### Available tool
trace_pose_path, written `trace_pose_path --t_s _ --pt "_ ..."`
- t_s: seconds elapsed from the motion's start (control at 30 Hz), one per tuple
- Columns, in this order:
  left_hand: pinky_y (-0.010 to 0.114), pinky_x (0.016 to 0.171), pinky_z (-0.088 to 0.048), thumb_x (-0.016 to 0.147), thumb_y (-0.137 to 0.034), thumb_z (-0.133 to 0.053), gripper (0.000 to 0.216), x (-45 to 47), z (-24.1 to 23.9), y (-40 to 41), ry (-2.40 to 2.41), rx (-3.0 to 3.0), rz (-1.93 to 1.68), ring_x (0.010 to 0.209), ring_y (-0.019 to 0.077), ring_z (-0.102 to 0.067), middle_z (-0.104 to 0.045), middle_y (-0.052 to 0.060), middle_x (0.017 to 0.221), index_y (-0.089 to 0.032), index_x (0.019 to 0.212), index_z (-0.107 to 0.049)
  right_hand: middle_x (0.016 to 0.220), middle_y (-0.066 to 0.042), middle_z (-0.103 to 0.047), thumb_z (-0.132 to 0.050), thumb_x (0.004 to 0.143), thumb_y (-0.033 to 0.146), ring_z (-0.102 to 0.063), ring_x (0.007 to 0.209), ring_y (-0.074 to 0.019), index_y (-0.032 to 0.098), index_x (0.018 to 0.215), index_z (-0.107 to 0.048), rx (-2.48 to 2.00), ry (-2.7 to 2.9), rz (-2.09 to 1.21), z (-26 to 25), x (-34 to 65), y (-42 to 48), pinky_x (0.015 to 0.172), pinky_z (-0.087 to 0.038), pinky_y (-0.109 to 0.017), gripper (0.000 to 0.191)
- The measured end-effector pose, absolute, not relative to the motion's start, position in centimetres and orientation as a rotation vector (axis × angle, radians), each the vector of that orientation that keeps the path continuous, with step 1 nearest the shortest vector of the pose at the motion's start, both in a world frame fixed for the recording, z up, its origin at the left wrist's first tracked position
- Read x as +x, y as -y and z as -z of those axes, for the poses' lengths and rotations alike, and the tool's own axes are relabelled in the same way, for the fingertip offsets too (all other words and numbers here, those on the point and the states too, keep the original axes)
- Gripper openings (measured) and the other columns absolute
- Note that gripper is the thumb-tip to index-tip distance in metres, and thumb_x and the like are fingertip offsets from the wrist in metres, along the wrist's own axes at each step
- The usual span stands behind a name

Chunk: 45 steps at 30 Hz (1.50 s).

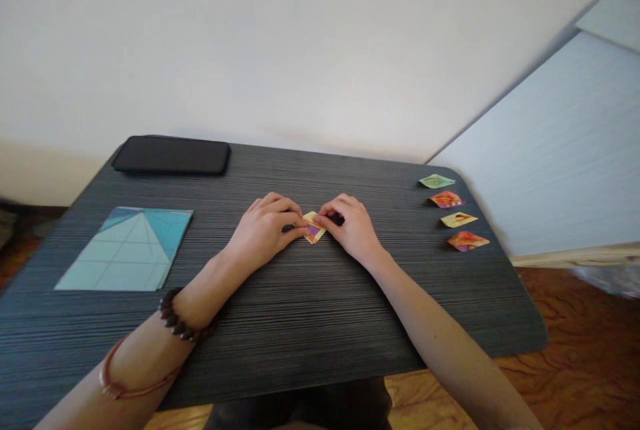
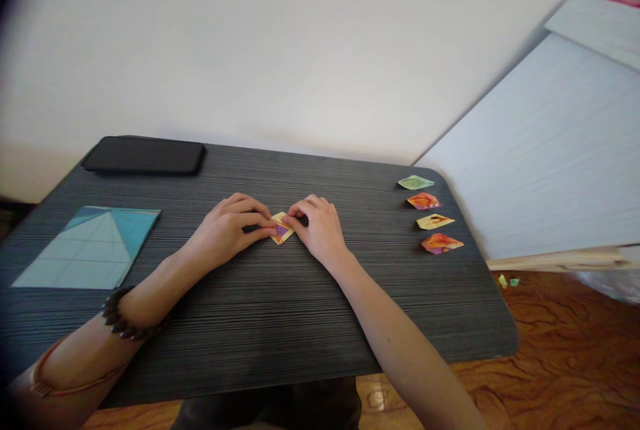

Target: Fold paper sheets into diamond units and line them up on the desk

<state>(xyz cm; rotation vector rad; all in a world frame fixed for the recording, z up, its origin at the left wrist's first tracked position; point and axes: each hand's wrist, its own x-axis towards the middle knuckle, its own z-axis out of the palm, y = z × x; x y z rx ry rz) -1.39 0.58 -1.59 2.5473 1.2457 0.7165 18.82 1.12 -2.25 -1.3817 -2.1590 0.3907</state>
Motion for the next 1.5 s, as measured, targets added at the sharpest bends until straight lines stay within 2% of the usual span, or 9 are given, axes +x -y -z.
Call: trace_pose_path --t_s 0.27,0.53,0.7,0.83,0.93,1.0,1.17,1.27,1.5 --pt "0.038 0.085 -0.040 0.089 -0.035 -0.050 0.023 -1.4 1.0 0.1 -1.174 2.733 -0.672 0.106 0.0233 -0.048 -0.068 0.002 0.096 -0.024 0.089 -0.070 0.098 -0.004 -0.059 -0.043 0.093 0.032 -0.049 0.086 -0.0167 0.027 0.108 -0.065 -1.260 2.435 -0.175 1.5 19.3 -0.3 0.076 -0.037 -0.031 0.027" --pt "0.037 0.082 -0.042 0.089 -0.034 -0.050 0.022 -1.0 0.6 0.7 -1.292 2.713 -0.630 0.101 0.0225 -0.050 -0.067 0.002 0.094 -0.024 0.087 -0.070 0.095 -0.005 -0.059 -0.038 0.095 0.034 -0.047 0.084 -0.0182 0.028 0.109 -0.065 -1.397 2.479 0.022 0.8 18.7 0.8 0.072 -0.032 -0.033 0.031" --pt "0.038 0.082 -0.042 0.089 -0.031 -0.051 0.021 -0.9 0.5 1.1 -1.345 2.754 -0.635 0.107 0.0253 -0.046 -0.066 0.003 0.094 -0.023 0.084 -0.070 0.095 -0.005 -0.061 -0.038 0.095 0.033 -0.048 0.085 -0.0180 0.025 0.097 -0.069 -1.395 2.459 -0.003 0.6 19.4 0.8 0.073 -0.033 -0.033 0.032" --pt "0.036 0.075 -0.042 0.089 -0.030 -0.050 0.021 -0.6 0.0 1.5 -1.430 2.736 -0.544 0.093 0.0231 -0.053 -0.064 0.005 0.084 -0.021 0.082 -0.068 0.091 -0.005 -0.062 -0.041 0.093 0.032 -0.048 0.083 -0.0188 0.023 0.086 -0.070 -1.409 2.484 0.038 -0.1 19.6 1.0 0.072 -0.032 -0.035 0.032" --pt "0.035 0.073 -0.042 0.089 -0.033 -0.049 0.024 -0.5 -0.1 1.3 -1.446 2.723 -0.485 0.086 0.0214 -0.054 -0.062 0.004 0.080 -0.020 0.080 -0.067 0.089 -0.005 -0.062 -0.042 0.092 0.032 -0.050 0.083 -0.0186 0.022 0.086 -0.070 -1.431 2.512 0.038 -0.4 19.6 0.9 0.070 -0.030 -0.035 0.031" --pt "0.035 0.074 -0.042 0.090 -0.034 -0.047 0.024 -0.6 -0.1 1.0 -1.415 2.723 -0.465 0.087 0.0214 -0.053 -0.061 0.004 0.081 -0.021 0.086 -0.067 0.091 -0.004 -0.062 -0.043 0.093 0.033 -0.052 0.082 -0.0174 0.023 0.091 -0.070 -1.421 2.526 -0.020 -0.3 19.8 0.8 0.071 -0.031 -0.034 0.029" --pt "0.037 0.077 -0.042 0.091 -0.031 -0.044 0.032 -0.8 0.5 0.8 -1.365 2.748 -0.454 0.092 0.0228 -0.052 -0.058 0.007 0.094 -0.022 0.119 -0.057 0.096 -0.003 -0.061 -0.042 0.094 0.034 -0.054 0.085 -0.0153 0.027 0.106 -0.066 -1.373 2.483 -0.198 0.4 20.4 0.2 0.073 -0.034 -0.031 0.028" --pt "0.039 0.078 -0.041 0.091 -0.030 -0.043 0.034 -0.5 0.7 1.1 -1.388 2.753 -0.458 0.095 0.0247 -0.051 -0.057 0.010 0.098 -0.020 0.121 -0.056 0.096 -0.004 -0.060 -0.042 0.094 0.034 -0.054 0.085 -0.0151 0.028 0.111 -0.064 -1.364 2.477 -0.232 0.5 20.3 0.2 0.073 -0.035 -0.030 0.029" --pt "0.041 0.083 -0.040 0.089 -0.039 -0.047 0.035 0.7 0.3 1.7 -1.485 2.738 -0.468 0.099 0.0261 -0.051 -0.059 0.010 0.099 -0.020 0.117 -0.057 0.095 -0.004 -0.060 -0.041 0.094 0.036 -0.053 0.080 -0.0156 0.027 0.103 -0.068 -1.435 2.500 -0.183 -0.1 19.5 0.4 0.073 -0.038 -0.030 0.030"
